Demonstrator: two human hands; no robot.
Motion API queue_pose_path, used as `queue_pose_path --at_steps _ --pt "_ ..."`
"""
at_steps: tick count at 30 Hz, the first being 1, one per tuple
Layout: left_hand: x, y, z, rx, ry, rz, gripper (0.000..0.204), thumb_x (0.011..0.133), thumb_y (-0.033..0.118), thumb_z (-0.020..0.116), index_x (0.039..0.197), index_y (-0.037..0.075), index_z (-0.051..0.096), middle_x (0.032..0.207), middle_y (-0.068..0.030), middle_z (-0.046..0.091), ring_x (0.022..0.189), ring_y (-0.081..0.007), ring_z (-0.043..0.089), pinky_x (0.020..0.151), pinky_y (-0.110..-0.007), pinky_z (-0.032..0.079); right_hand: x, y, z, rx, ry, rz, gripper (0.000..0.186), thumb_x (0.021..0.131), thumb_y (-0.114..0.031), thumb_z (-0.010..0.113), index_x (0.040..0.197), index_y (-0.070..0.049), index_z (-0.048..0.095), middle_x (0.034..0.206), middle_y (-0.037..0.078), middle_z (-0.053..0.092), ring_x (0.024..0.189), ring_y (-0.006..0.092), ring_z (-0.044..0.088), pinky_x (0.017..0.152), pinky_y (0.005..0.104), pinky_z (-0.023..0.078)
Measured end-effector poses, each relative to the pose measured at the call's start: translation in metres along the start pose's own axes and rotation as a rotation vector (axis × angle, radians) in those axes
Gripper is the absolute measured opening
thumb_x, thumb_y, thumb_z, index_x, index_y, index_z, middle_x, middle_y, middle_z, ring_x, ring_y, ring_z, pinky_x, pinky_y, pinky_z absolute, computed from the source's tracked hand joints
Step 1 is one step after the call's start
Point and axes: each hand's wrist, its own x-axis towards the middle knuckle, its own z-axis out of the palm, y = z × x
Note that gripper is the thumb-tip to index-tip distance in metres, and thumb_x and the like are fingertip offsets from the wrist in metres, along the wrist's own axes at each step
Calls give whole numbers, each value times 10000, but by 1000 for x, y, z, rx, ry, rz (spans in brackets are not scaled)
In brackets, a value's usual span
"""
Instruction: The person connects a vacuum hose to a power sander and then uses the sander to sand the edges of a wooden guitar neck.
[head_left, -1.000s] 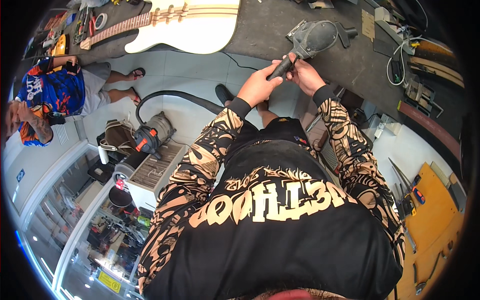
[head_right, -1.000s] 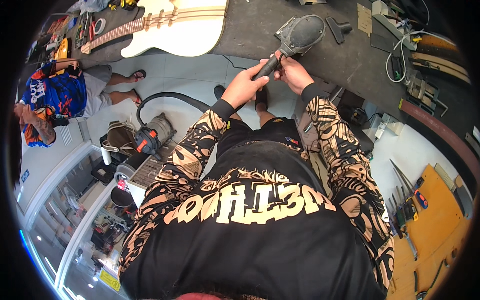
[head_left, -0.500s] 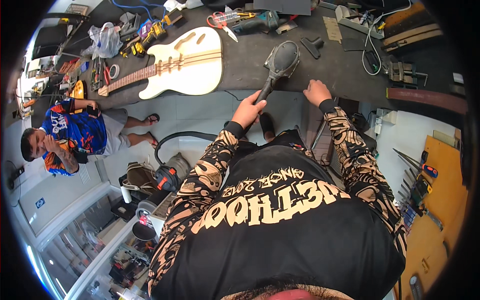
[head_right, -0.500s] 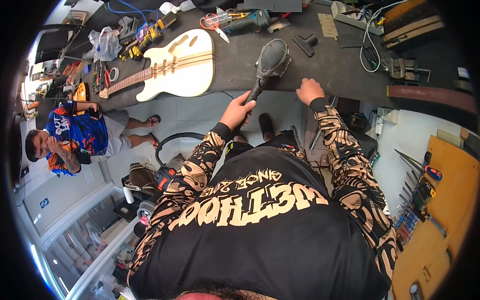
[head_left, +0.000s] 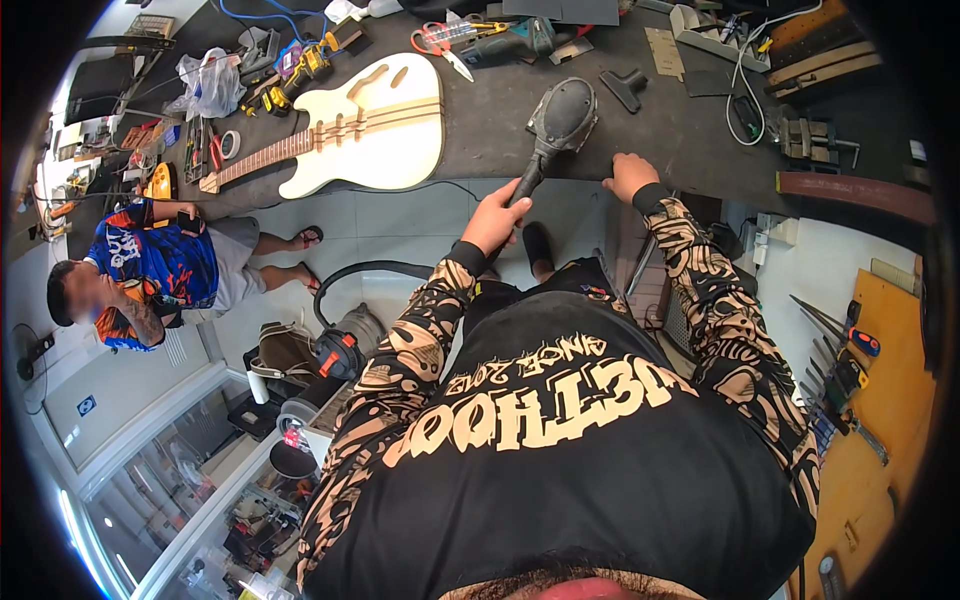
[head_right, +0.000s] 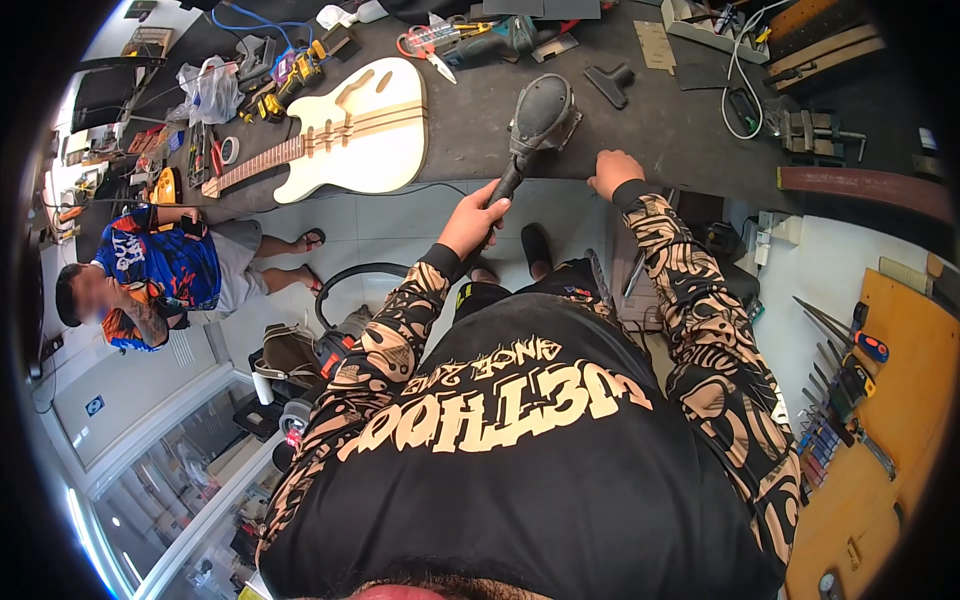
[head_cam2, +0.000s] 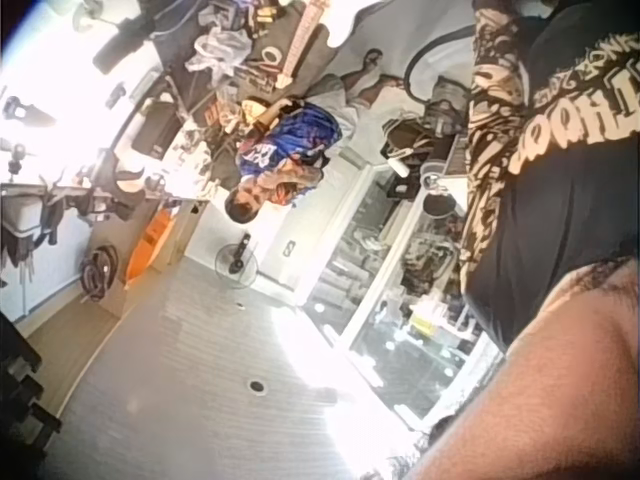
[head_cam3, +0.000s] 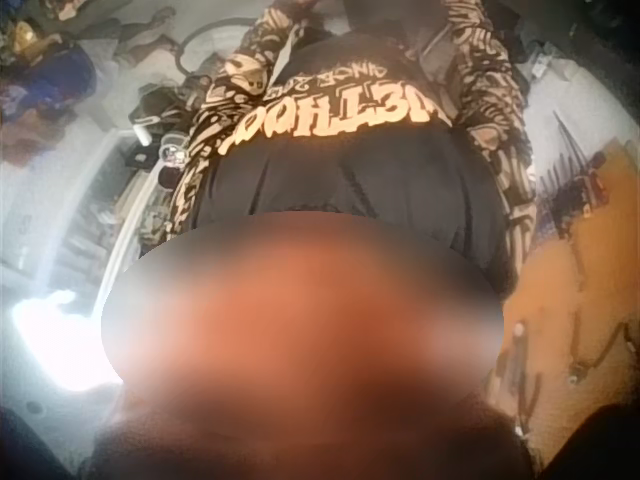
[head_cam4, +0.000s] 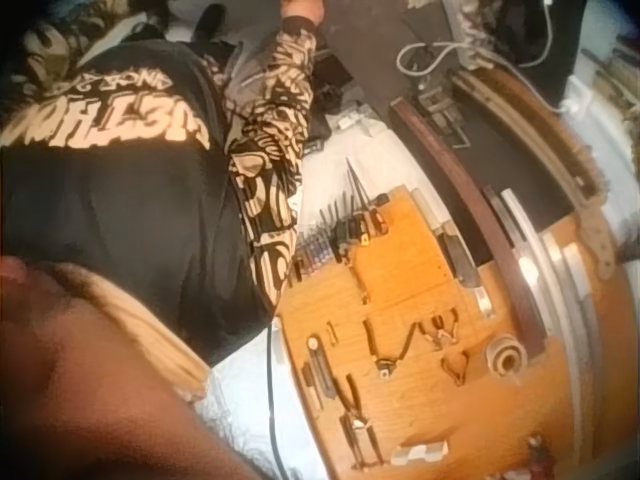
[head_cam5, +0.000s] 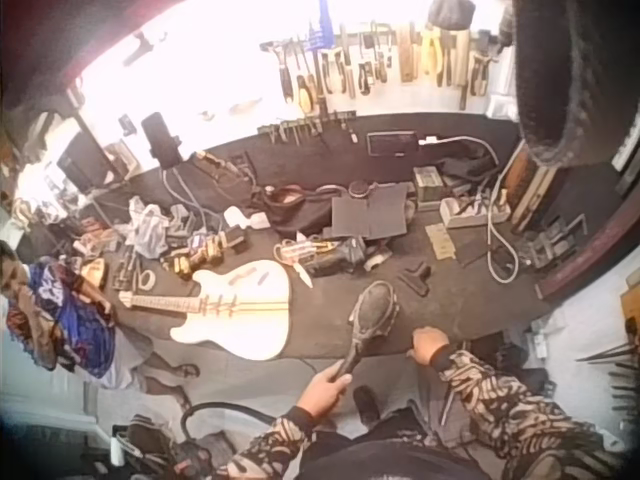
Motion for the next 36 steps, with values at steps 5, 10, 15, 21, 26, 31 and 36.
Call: queue_pose_path --at_steps 5,10,15,21,26,31,36 --pt "-1 0 -1 12 7 -7 628 1131 279 674 1718 161 487 863 -13 625 559 -103 576 489 -295 474 0 0 1 -8 3 6 555 967 -406 872 1306 4 712 1323 261 732 1231 458 727 1053 540 594" --pt "0 -1 -1 15 5 5 650 1129 286 681 1728 149 471 867 -15 629 561 -102 578 486 -296 475 2 -2 -2 -25 -9 16 549 958 -409 880 1310 -17 730 1337 243 738 1244 441 734 1052 533 603" --pt "0 -1 -1 23 10 -1 660 1128 285 682 1733 143 462 867 -17 632 563 -102 579 488 -295 477 3 -4 -3 -39 -33 28 547 964 -417 876 1311 -18 739 1345 238 744 1251 436 735 1053 531 605" --pt "-1 0 1 -12 37 5 619 1111 253 702 1695 148 524 820 -21 625 523 -105 555 478 -305 470 4 -5 -6 -62 -58 22 545 970 -415 871 1321 -17 746 1359 239 744 1255 432 735 1057 528 608" --pt "-2 0 2 -8 39 3 613 1112 249 700 1691 144 527 813 -21 626 524 -104 551 479 -300 466 5 -6 -7 -60 -65 29 536 971 -414 871 1318 -23 753 1365 235 744 1256 431 736 1055 527 609" --pt "-2 2 3 -4 40 -4 617 1115 247 692 1697 137 518 809 -22 626 528 -100 547 483 -295 466 6 -4 -5 -60 -73 32 528 969 -408 872 1315 -26 759 1368 228 749 1257 431 736 1045 528 614" --pt "-1 0 0 -3 10 -3 621 1131 267 676 1716 165 495 850 -15 615 549 -99 562 481 -290 465 6 -6 -6 -48 -56 26 519 961 -405 878 1289 -18 768 1342 230 761 1254 426 737 1040 529 614"
